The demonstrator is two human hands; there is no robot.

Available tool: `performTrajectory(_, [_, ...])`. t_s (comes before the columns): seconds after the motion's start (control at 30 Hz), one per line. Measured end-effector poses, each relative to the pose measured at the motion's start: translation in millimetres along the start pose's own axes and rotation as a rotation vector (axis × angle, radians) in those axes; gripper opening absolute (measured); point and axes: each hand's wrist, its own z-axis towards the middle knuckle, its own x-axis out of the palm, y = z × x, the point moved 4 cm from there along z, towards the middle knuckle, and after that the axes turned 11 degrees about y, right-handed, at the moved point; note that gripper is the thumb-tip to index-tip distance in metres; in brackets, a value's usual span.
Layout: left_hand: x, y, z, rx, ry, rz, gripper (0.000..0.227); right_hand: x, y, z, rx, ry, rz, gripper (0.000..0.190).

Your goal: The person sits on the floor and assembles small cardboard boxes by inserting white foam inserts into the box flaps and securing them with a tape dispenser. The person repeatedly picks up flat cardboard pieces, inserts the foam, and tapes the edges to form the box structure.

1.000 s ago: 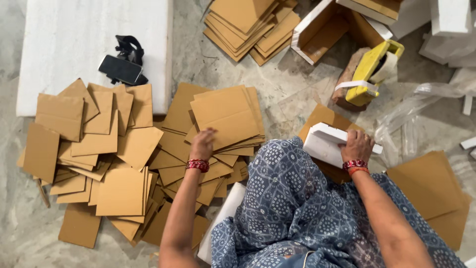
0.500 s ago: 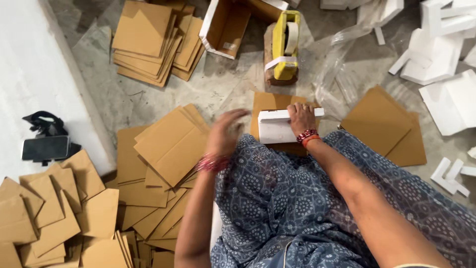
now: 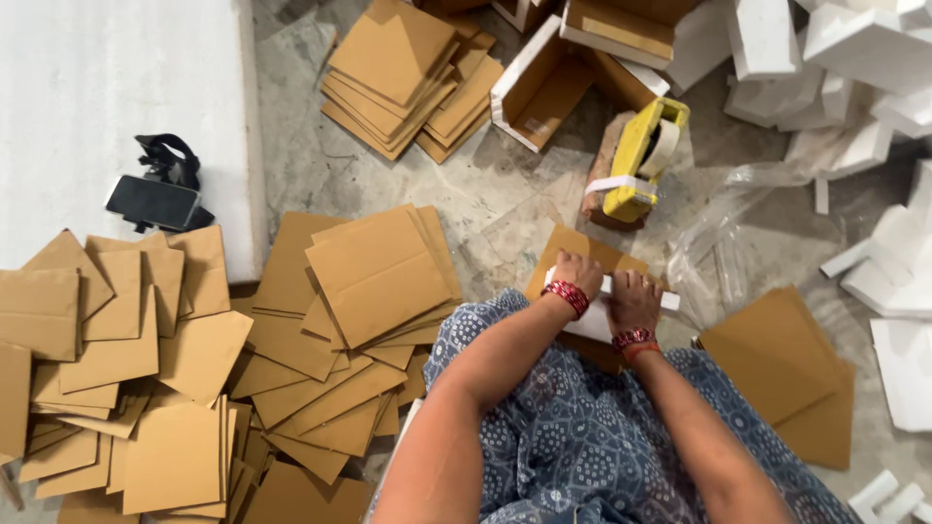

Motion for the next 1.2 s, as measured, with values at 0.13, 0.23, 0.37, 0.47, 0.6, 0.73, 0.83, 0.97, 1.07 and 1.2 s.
performTrajectory(0.13, [-17.2, -2.2, -12.4, 0.026, 0.182, -0.071, 0.031, -1.7, -0.9, 0.7, -0.007, 0.004, 0.029, 0.050])
performTrajectory(0.23, [-40.3, 24.8, 2.3, 0.135, 0.550, -0.334, 0.059, -5.9, 2.9, 0.2, -0.025, -0.118, 0.028, 0.044])
performTrajectory(0.37, [-59.9, 133.0, 67.2, 0.011, 0.118, -0.500, 0.068, -8.8, 2.0, 2.3, 0.029, 0.004, 0.014, 0.042])
performTrajectory(0.47, [-50.9, 258.7, 82.8, -0.360, -0.277, -0.686, 0.043, -9.6, 6.0, 0.7, 0.034, 0.018, 0.023, 0.038])
performTrajectory(0.6, [-52.5, 352.2, 63.3, -0.520, -0.495, -0.494, 0.058, -14.5, 5.1, 5.9, 0.011, -0.029, 0.030, 0.032])
performTrajectory(0.73, [-76.9, 386.5, 60.9, -0.766, -0.224, -0.327, 0.073, -17.6, 6.5, 6.0, 0.029, -0.008, -0.001, 0.025])
performTrajectory(0.83, [-103.9, 395.4, 59.7, -0.806, -0.216, 0.018, 0.067, -24.5, 9.3, 7.6, 0.007, -0.052, 0.077, 0.026])
performTrajectory(0.97, [-112.2, 406.8, 51.5, -0.829, -0.144, 0.052, 0.067, -24.2, 9.2, 9.7, 0.029, -0.002, 0.075, 0.024])
performTrajectory(1.07, [-105.2, 417.0, 54.4, -0.829, -0.145, 0.063, 0.067, -22.8, 9.5, 11.3, 0.040, -0.001, 0.080, 0.024])
performTrajectory(1.2, [-89.0, 447.6, 72.8, -0.818, -0.287, 0.057, 0.069, -22.6, 7.4, 11.8, 0.028, -0.027, 0.064, 0.025])
